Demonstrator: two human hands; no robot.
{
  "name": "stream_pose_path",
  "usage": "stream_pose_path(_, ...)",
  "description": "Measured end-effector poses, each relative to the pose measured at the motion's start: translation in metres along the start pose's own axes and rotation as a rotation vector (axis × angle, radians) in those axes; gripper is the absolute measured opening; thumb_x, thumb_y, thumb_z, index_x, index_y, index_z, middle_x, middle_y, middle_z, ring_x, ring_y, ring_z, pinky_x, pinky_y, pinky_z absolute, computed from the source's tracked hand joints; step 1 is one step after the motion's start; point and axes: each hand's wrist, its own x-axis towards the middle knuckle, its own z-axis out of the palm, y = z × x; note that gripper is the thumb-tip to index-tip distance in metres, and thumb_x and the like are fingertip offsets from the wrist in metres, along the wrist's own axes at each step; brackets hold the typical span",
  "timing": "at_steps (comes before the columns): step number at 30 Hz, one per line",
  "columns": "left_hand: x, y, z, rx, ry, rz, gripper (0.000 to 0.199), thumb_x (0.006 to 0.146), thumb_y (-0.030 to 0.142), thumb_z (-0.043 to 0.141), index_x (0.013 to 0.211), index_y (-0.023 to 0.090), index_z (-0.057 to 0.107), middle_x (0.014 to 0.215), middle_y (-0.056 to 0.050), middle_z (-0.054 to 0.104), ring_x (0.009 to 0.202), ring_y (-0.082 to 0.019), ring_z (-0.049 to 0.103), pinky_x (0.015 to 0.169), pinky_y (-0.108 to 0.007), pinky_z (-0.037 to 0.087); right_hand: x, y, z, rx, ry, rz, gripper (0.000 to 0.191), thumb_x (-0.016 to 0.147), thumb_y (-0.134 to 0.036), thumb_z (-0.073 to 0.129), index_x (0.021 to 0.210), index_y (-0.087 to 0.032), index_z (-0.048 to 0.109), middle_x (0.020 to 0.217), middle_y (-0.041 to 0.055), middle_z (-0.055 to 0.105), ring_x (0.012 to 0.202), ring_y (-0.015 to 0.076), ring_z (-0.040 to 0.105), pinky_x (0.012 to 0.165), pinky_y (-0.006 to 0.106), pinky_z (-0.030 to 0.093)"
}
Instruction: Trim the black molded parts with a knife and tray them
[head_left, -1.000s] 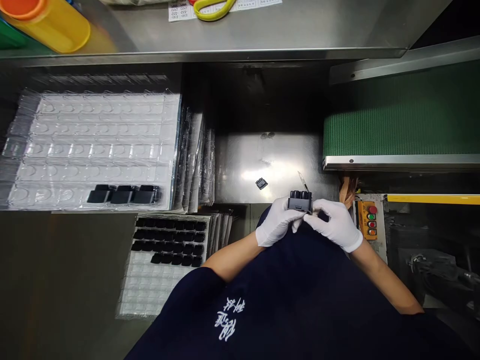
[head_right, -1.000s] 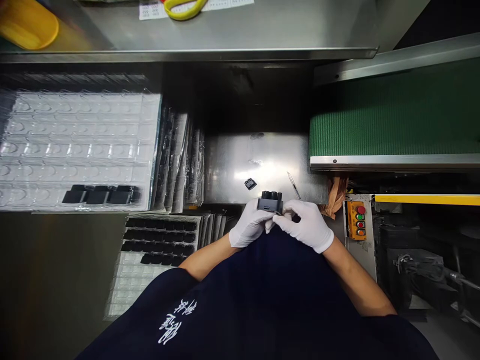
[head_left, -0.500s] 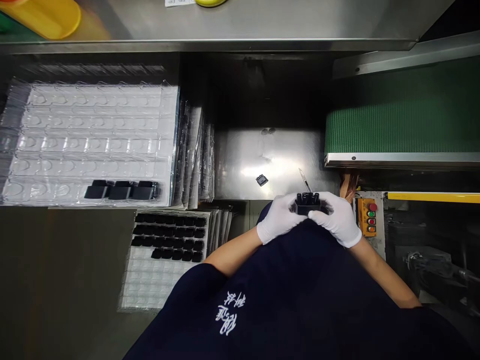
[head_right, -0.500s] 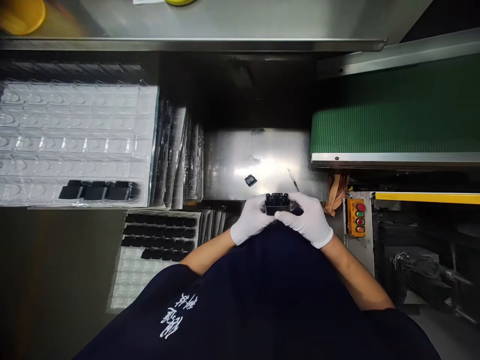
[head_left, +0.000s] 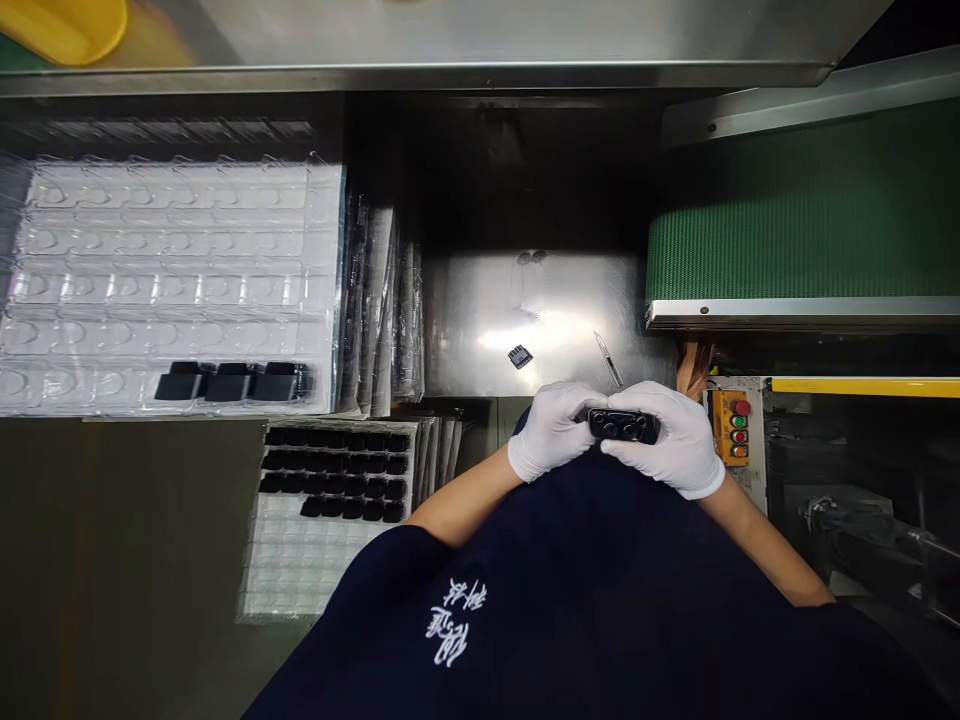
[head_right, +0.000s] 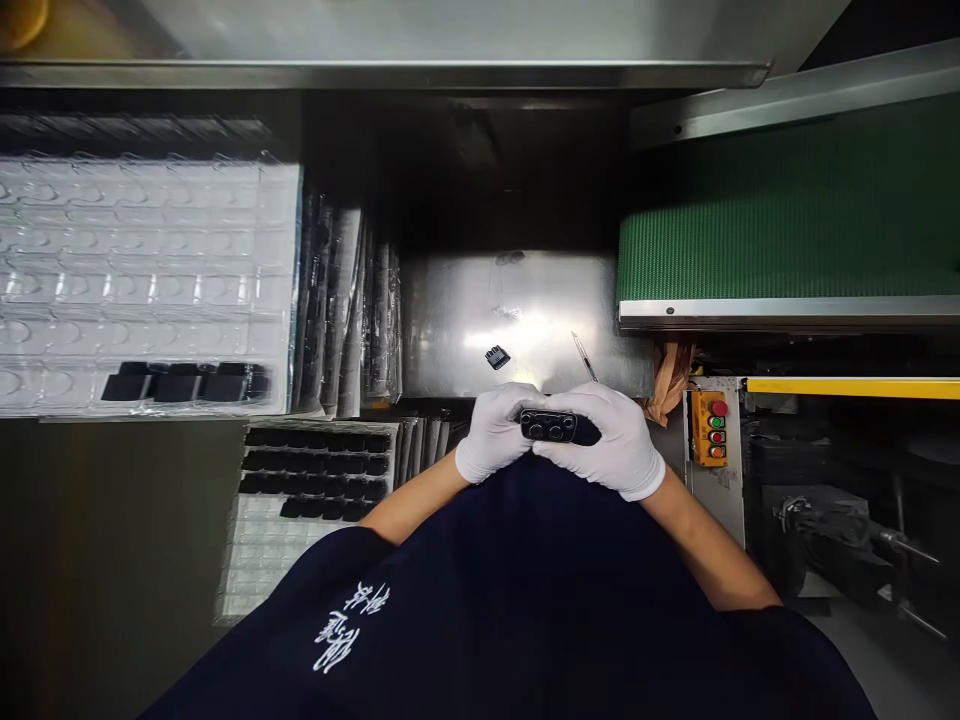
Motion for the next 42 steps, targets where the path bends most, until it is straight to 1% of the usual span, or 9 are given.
stream_pose_path(5, -0.002, 0.005, -0.001, -0.104, 0.115, 0.106, 0.008, 0.081, 0.024, 0.079, 0.075, 0.022, 0.074, 0.068, -0.002, 0.073, 0.057, -0.014, 0.061, 0.059, -0.028, 0.047, -0.006, 0.003, 0.000, 0.049, 0.014, 0.053, 0.029, 0.079, -0.032, 0.080, 0.105, -0.023, 0.069, 0.100, 0.0062, 0.080, 0.089, 0.0250, 0.078, 0.082, 0.036, 0.065)
stream_pose_path(9, -0.006, 0.014, -0.001, -0.096, 0.174, 0.092, 0.011, 0.077, 0.024, 0.082, 0.072, 0.021, 0.073, 0.065, -0.001, 0.073, 0.055, -0.014, 0.061, 0.057, -0.028, 0.047, -0.009, 0.003, 0.002, 0.187, -0.003, 0.026, 0.032, 0.079, -0.022, 0.077, 0.108, -0.024, 0.063, 0.109, 0.0057, 0.080, 0.098, 0.0242, 0.079, 0.085, 0.035, 0.066)
stream_pose_path(15, -0.008, 0.029, -0.004, -0.245, 0.094, -0.172, 0.021, 0.077, 0.037, 0.085, 0.074, 0.018, 0.077, 0.070, -0.004, 0.074, 0.057, -0.014, 0.062, 0.056, -0.027, 0.049, -0.010, 0.001, 0.005, 0.176, 0.041, -0.018, 0.035, 0.076, -0.015, 0.074, 0.107, -0.024, 0.061, 0.113, 0.0106, 0.079, 0.103, 0.0293, 0.078, 0.088, 0.043, 0.067)
stream_pose_path(20, -0.002, 0.031, -0.008, -0.469, -0.041, -0.401, 0.039, 0.092, 0.053, 0.069, 0.087, 0.015, 0.078, 0.053, 0.002, 0.058, 0.044, -0.009, 0.046, 0.045, -0.023, 0.035, -0.014, 0.017, -0.004, -0.183, 0.157, -0.347, 0.055, 0.073, -0.006, 0.072, 0.122, -0.029, 0.061, 0.128, 0.0098, 0.074, 0.108, 0.0270, 0.076, 0.083, 0.041, 0.065)
stream_pose_path(24, 0.001, 0.029, -0.006, -0.466, -0.084, -0.469, 0.040, 0.090, 0.054, 0.071, 0.077, 0.016, 0.071, 0.051, 0.004, 0.052, 0.045, -0.008, 0.039, 0.046, -0.023, 0.028, -0.017, 0.029, -0.014, -0.437, 0.048, -0.427, 0.048, 0.074, -0.013, 0.069, 0.118, -0.033, 0.066, 0.129, 0.0081, 0.073, 0.106, 0.0270, 0.075, 0.083, 0.042, 0.063)
stream_pose_path(27, 0.001, 0.028, -0.003, -0.490, -0.103, -0.522, 0.035, 0.083, 0.048, 0.081, 0.074, 0.017, 0.067, 0.055, 0.005, 0.051, 0.048, -0.008, 0.038, 0.048, -0.023, 0.025, -0.016, 0.029, -0.013, -0.440, 0.026, -0.413, 0.049, 0.075, -0.012, 0.067, 0.120, -0.033, 0.068, 0.127, 0.0078, 0.073, 0.108, 0.0265, 0.074, 0.088, 0.042, 0.062)
stream_pose_path(32, 0.001, 0.029, -0.003, -0.532, -0.073, -0.524, 0.042, 0.082, 0.046, 0.083, 0.065, 0.017, 0.058, 0.054, 0.006, 0.045, 0.049, -0.007, 0.032, 0.048, -0.024, 0.022, -0.019, 0.024, 0.001, -0.234, 0.175, -0.282, 0.055, 0.084, -0.007, 0.067, 0.133, -0.030, 0.061, 0.120, 0.0085, 0.076, 0.109, 0.0247, 0.075, 0.091, 0.041, 0.064)
stream_pose_path(37, 0.001, 0.029, -0.003, -0.524, -0.057, -0.520, 0.042, 0.081, 0.050, 0.082, 0.067, 0.017, 0.059, 0.055, 0.005, 0.046, 0.049, -0.007, 0.032, 0.049, -0.024, 0.022, -0.030, 0.031, 0.009, -0.118, 0.248, -0.071, 0.049, 0.089, -0.011, 0.067, 0.135, -0.026, 0.060, 0.116, 0.0077, 0.077, 0.104, 0.0245, 0.077, 0.093, 0.042, 0.065)
stream_pose_path(42, 0.000, 0.021, -0.002, -0.570, -0.097, -0.488, 0.040, 0.085, 0.056, 0.076, 0.074, 0.018, 0.065, 0.051, 0.005, 0.045, 0.047, -0.009, 0.035, 0.049, -0.025, 0.027, -0.031, 0.027, 0.008, -0.094, 0.302, -0.031, 0.042, 0.090, -0.017, 0.070, 0.131, -0.027, 0.063, 0.110, 0.0066, 0.079, 0.096, 0.0242, 0.078, 0.089, 0.043, 0.067)
